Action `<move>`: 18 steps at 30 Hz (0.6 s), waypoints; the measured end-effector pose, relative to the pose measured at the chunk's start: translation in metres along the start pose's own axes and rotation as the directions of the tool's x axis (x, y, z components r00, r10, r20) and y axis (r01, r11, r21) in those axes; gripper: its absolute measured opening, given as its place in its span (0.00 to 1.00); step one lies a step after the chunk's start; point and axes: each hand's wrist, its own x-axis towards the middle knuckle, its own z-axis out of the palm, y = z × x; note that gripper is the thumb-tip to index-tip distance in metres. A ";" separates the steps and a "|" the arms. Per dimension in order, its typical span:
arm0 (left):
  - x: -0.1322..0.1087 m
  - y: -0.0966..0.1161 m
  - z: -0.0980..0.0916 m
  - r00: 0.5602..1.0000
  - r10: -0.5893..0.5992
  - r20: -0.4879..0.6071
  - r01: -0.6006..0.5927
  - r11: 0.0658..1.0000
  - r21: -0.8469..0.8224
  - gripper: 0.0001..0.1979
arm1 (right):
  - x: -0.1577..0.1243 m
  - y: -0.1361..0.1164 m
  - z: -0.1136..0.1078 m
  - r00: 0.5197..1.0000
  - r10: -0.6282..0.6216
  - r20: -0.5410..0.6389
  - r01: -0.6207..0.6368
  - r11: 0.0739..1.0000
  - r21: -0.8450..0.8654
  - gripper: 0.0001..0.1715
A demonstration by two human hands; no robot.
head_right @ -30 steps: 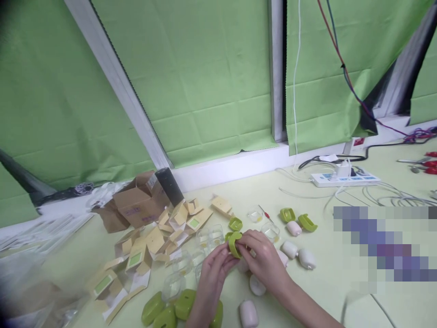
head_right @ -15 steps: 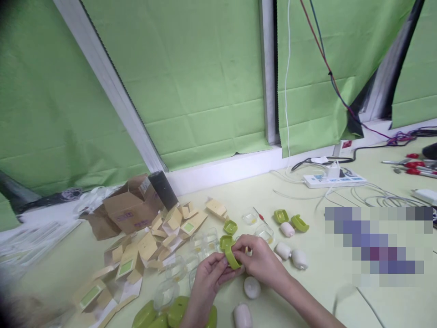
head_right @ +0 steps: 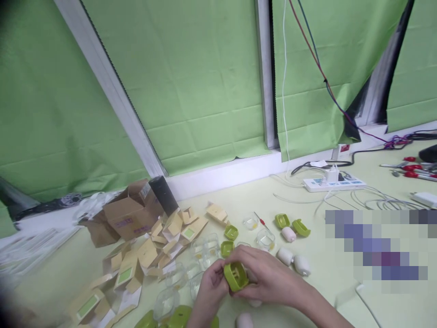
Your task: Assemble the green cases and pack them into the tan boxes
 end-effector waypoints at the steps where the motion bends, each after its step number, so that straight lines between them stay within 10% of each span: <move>1: -0.001 -0.001 0.001 1.000 0.011 -0.006 -0.011 1.000 0.027 0.11 | -0.002 -0.001 0.001 1.000 0.007 -0.026 -0.007 1.000 -0.018 0.26; 8: -0.006 0.000 0.004 0.997 0.078 -0.025 -0.069 0.965 0.254 0.04 | -0.032 0.015 -0.008 0.982 0.063 -0.180 -0.095 0.979 -0.179 0.20; 14: -0.009 0.021 -0.015 0.967 0.199 -0.157 -0.094 0.857 0.506 0.08 | -0.089 0.100 -0.055 0.663 0.294 -0.688 -0.631 0.714 -0.303 0.35; 18: -0.009 0.021 -0.023 0.946 0.271 -0.179 -0.074 0.717 0.693 0.06 | -0.109 0.142 -0.056 0.633 0.462 -0.621 -0.695 0.692 -0.193 0.32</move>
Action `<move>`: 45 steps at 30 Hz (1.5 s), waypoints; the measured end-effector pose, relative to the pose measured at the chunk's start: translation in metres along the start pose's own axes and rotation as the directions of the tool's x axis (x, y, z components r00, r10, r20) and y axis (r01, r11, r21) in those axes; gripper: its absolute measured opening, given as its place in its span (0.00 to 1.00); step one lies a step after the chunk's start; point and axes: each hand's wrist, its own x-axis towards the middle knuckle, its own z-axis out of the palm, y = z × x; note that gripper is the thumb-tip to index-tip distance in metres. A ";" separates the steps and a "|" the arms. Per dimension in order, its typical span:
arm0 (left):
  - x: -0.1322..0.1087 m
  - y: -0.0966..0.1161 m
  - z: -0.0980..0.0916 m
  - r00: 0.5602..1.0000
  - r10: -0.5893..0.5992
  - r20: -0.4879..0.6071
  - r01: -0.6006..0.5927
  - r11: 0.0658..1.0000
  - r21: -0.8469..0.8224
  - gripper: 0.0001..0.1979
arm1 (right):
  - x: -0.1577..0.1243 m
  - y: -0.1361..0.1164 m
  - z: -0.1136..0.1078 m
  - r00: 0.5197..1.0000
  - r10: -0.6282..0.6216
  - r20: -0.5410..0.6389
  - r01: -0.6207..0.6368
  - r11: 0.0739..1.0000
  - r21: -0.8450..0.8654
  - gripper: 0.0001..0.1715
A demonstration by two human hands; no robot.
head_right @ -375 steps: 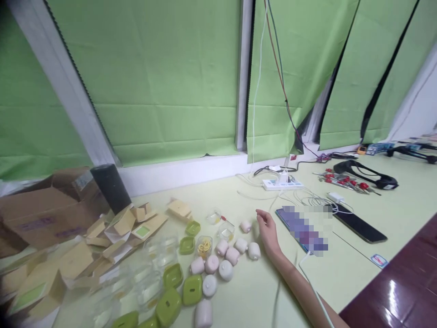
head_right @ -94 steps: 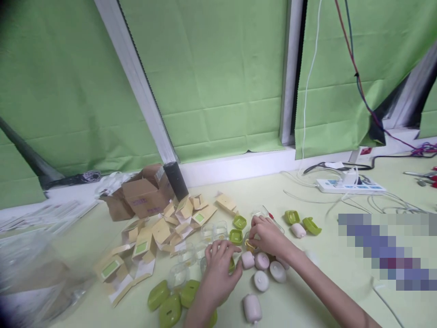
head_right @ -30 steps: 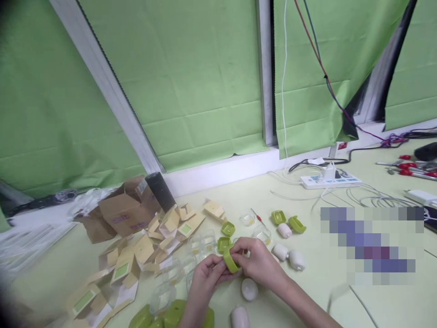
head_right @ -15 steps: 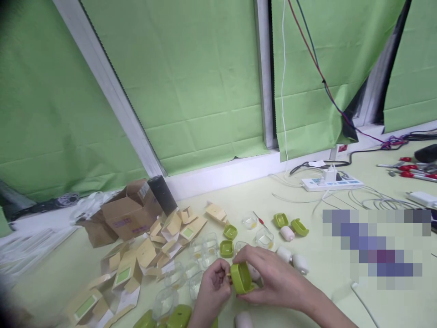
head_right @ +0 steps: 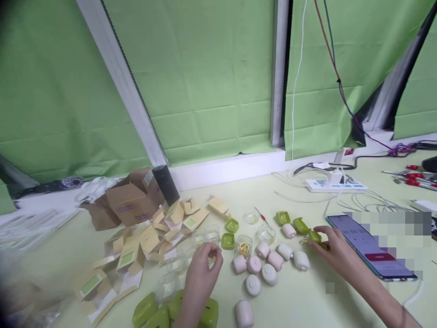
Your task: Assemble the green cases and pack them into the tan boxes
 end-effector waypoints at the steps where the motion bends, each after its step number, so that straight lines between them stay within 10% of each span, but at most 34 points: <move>1: 0.000 -0.002 0.000 1.000 0.012 0.001 -0.012 0.999 0.050 0.06 | 0.000 -0.002 0.003 1.000 -0.010 -0.017 0.009 0.999 -0.034 0.32; 4: 0.000 -0.005 0.002 0.998 0.048 0.034 -0.053 0.984 0.172 0.08 | 0.002 -0.039 0.009 0.975 -0.210 -0.071 0.192 0.960 -0.204 0.27; 7: 0.003 -0.003 0.005 0.995 0.070 0.074 -0.088 0.957 0.276 0.10 | 0.006 -0.100 0.018 0.874 -0.467 0.131 0.481 0.870 -0.105 0.17; 14: 0.014 0.004 0.021 0.988 0.078 0.130 -0.126 0.902 0.412 0.21 | 0.016 -0.179 0.060 0.716 -0.612 0.336 0.641 0.767 0.032 0.09; 20: 0.030 -0.003 0.022 0.948 0.161 0.274 -0.237 0.932 0.273 0.18 | 0.015 -0.182 0.064 0.709 -0.615 0.346 0.618 0.777 0.116 0.13; 29: 0.030 0.012 0.004 0.986 0.116 0.123 -0.083 0.966 -0.244 0.05 | 0.019 -0.181 0.037 0.840 -0.515 0.168 0.379 0.780 0.497 0.05; 33: 0.014 0.021 0.003 0.996 0.014 0.091 0.037 0.839 -0.543 0.15 | 0.007 -0.192 0.036 0.886 -0.450 0.108 0.271 0.693 0.668 0.13; 38: 0.006 0.010 0.015 0.982 -0.149 0.116 0.171 0.450 -0.876 0.16 | -0.008 -0.205 0.036 0.916 -0.400 0.040 0.236 0.616 0.751 0.15; 45: 0.004 -0.005 0.025 0.974 -0.197 0.116 0.174 0.309 -0.935 0.18 | -0.016 -0.201 0.038 0.871 -0.466 0.156 0.206 0.635 0.745 0.10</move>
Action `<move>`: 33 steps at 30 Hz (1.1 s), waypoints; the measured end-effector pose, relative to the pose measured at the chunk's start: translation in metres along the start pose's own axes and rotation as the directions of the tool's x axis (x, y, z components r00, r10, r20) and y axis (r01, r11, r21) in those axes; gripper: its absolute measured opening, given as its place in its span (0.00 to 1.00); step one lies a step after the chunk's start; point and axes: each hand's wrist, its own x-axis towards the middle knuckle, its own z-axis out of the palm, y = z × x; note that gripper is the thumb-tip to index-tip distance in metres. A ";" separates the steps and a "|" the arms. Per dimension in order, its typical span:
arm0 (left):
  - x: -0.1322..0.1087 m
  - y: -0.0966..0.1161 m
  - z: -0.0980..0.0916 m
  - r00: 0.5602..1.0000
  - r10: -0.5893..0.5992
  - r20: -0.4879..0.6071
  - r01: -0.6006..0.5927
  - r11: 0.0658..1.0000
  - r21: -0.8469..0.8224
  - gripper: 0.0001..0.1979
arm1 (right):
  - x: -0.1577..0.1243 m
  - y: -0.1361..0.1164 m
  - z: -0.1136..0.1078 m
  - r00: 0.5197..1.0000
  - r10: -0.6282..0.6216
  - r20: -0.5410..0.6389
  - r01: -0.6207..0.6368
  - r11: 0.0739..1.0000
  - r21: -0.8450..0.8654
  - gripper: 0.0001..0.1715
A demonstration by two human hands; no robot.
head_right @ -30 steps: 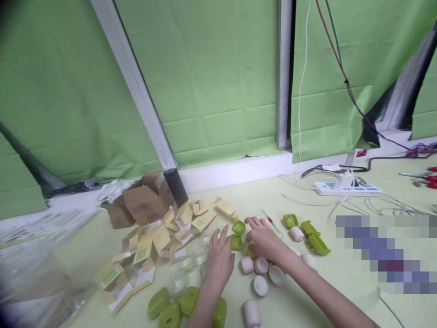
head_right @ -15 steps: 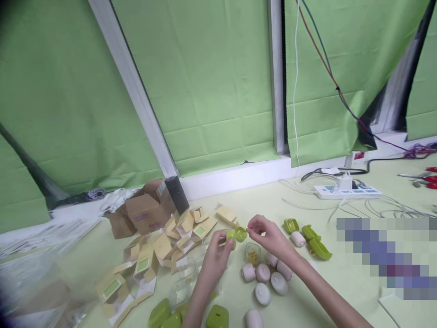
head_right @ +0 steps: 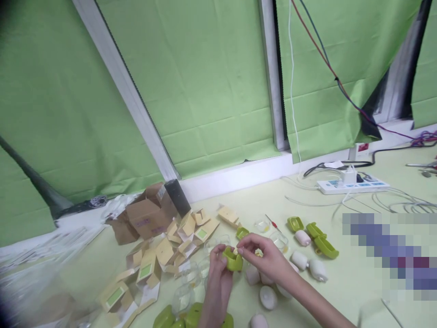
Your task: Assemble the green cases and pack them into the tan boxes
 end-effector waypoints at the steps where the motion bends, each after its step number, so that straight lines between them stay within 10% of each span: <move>1: -0.001 0.001 0.001 1.000 0.013 -0.027 -0.013 1.000 -0.003 0.19 | -0.001 0.000 -0.001 1.000 0.003 0.005 -0.003 1.000 -0.007 0.10; 33: -0.007 -0.007 0.003 0.999 -0.038 -0.008 0.038 0.978 0.207 0.19 | -0.009 -0.006 0.014 0.993 0.050 -0.110 -0.062 0.992 -0.106 0.10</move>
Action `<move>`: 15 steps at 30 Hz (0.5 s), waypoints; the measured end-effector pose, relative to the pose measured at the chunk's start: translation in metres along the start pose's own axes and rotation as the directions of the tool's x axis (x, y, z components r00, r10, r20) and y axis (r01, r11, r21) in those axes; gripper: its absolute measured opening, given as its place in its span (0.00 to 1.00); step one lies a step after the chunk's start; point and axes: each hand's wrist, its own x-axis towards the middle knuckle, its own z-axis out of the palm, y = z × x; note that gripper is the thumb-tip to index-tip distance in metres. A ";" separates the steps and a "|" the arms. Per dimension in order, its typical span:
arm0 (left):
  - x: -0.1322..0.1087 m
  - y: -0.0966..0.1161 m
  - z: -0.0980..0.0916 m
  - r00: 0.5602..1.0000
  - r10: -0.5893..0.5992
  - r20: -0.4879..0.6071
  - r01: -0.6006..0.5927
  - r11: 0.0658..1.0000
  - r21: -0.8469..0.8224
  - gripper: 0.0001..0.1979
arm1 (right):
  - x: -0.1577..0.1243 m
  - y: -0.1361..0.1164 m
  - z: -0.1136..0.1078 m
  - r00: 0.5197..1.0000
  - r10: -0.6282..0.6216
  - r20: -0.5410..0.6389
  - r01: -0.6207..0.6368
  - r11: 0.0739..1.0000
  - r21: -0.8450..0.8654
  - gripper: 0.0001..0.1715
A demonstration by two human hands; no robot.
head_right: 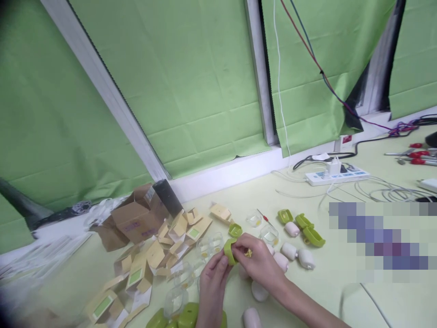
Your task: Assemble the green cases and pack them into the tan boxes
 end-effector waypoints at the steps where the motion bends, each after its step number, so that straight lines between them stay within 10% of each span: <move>1: -0.002 0.003 0.001 1.000 -0.002 0.006 0.002 1.000 -0.006 0.18 | 0.000 0.000 0.000 1.000 0.002 -0.003 -0.002 1.000 0.004 0.10; 12: 0.005 -0.003 -0.001 0.995 0.001 0.103 -0.008 0.998 0.066 0.15 | -0.003 -0.008 -0.035 0.967 -0.063 0.247 0.085 0.993 -0.082 0.07; 15: 0.003 -0.008 -0.002 0.989 -0.033 0.145 0.020 0.996 0.088 0.12 | -0.013 -0.011 -0.038 0.949 -0.113 0.293 0.175 0.966 -0.192 0.40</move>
